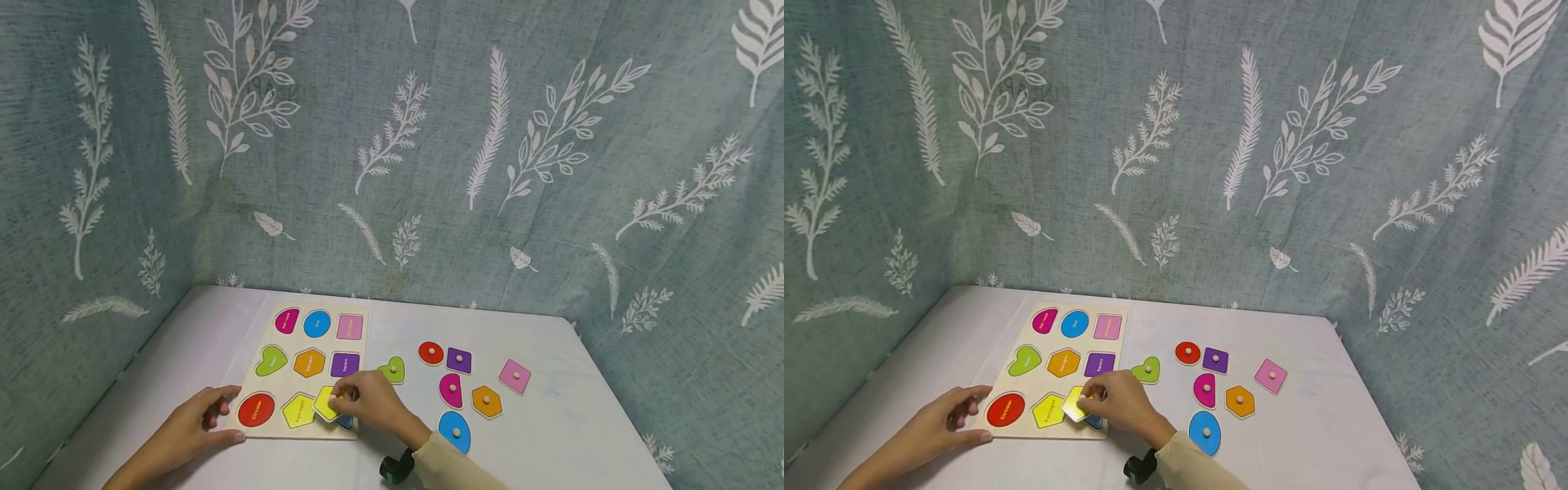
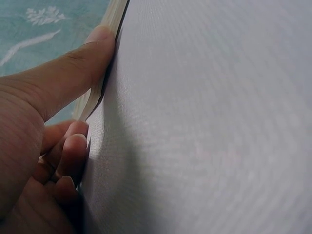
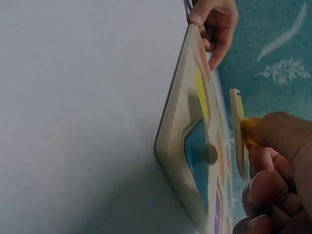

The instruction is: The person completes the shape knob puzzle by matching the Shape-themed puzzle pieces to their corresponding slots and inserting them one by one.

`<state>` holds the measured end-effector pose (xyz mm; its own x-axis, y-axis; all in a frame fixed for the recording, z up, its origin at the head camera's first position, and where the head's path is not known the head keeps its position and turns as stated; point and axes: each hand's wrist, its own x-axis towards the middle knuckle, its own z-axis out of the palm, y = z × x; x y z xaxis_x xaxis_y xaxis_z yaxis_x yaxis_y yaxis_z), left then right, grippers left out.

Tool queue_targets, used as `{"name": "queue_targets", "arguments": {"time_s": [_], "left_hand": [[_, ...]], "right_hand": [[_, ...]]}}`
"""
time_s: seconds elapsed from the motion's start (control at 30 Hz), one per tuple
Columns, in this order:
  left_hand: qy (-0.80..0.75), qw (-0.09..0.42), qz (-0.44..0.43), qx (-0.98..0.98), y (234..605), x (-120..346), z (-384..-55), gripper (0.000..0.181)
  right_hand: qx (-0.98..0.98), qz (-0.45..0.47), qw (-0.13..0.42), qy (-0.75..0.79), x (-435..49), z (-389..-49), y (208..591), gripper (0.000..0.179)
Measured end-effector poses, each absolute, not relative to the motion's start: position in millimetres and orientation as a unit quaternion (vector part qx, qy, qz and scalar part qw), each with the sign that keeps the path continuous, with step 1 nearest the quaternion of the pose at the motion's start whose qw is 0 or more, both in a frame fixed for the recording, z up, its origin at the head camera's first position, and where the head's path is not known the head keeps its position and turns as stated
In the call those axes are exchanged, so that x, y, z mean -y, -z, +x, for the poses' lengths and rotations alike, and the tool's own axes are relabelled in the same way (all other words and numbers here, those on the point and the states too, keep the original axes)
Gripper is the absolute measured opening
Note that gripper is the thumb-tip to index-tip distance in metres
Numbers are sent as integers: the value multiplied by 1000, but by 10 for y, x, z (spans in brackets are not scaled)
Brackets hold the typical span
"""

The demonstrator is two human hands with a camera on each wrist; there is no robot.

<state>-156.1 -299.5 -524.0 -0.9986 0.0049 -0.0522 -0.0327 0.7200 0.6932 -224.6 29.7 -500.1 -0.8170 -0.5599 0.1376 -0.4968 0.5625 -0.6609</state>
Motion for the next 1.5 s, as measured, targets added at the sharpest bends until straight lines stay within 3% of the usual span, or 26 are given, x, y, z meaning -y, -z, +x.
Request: {"name": "queue_targets", "arguments": {"time_s": [0.7,1.13,1.5], "left_hand": [[-369,20,10,-929,5223,3009,-1578,95],[-372,23,8,-928,5215,2999,-1544,94],[-370,25,3,-929,5228,3006,-1528,96]], "right_hand": [[-891,-337,27,304,69,-2264,5062,6],[-914,-311,5,262,212,-2197,5092,13],[-919,-303,18,253,274,-2176,5101,14]]}}
